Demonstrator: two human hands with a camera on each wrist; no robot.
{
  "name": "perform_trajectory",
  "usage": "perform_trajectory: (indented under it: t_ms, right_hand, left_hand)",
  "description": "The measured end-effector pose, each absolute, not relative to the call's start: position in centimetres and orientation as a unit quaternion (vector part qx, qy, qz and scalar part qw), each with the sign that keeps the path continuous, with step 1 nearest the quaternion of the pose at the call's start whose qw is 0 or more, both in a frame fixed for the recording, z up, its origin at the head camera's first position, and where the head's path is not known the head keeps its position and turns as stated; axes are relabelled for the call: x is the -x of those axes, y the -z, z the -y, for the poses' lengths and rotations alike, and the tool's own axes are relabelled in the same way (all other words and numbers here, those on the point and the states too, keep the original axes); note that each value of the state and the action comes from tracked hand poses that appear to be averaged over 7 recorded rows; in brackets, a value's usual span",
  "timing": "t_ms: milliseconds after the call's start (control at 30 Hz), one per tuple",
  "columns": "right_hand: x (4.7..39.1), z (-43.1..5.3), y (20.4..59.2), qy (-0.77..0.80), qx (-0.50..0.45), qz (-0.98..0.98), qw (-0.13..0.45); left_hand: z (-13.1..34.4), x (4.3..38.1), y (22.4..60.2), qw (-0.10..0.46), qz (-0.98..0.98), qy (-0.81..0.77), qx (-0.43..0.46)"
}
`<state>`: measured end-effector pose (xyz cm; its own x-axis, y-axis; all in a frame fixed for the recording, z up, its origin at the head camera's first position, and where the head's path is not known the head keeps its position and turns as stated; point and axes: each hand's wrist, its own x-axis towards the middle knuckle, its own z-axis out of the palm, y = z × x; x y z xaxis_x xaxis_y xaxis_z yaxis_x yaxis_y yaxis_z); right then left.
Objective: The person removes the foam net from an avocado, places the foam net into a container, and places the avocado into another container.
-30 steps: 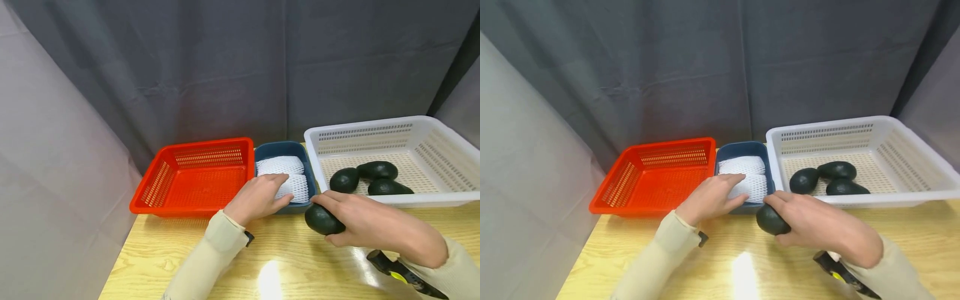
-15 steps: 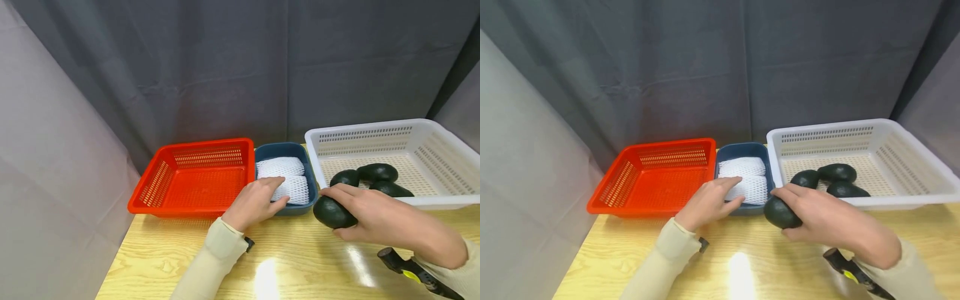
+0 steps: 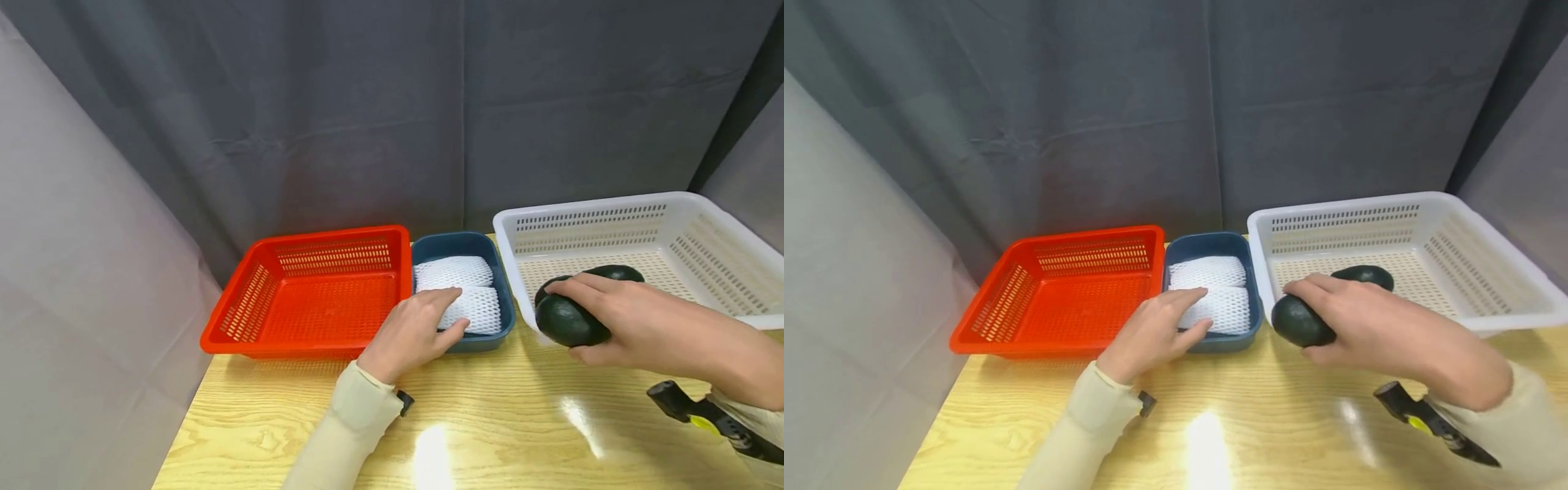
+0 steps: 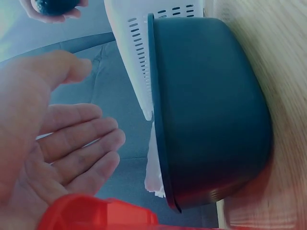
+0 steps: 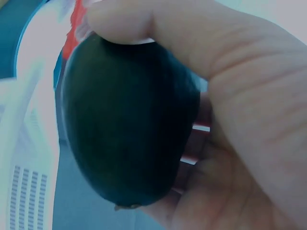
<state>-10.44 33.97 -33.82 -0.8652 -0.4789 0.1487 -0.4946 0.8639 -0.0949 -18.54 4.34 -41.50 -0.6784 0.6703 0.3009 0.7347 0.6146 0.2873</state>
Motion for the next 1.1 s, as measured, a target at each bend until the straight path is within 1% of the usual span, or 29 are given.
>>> perform_trajectory:
  t_ms: [100, 333, 800, 1100]
  right_hand:
    - [10.6, -34.8, 33.8, -0.061, -0.247, 0.964, 0.071]
    - [11.2, -36.9, 33.8, -0.041, -0.253, 0.957, 0.134]
    - [12.1, -39.4, 33.5, -0.025, -0.238, 0.963, 0.126]
    - [13.3, -42.1, 33.9, -0.003, -0.202, 0.975, 0.089]
  left_hand:
    - [-4.3, 18.6, 41.6, 0.086, 0.891, 0.203, 0.397]
    - [-4.3, 18.7, 41.4, 0.092, 0.892, 0.2, 0.394]
    - [-4.1, 18.6, 41.4, 0.088, 0.893, 0.208, 0.39]
    - [-4.0, 18.7, 41.4, 0.091, 0.893, 0.207, 0.389]
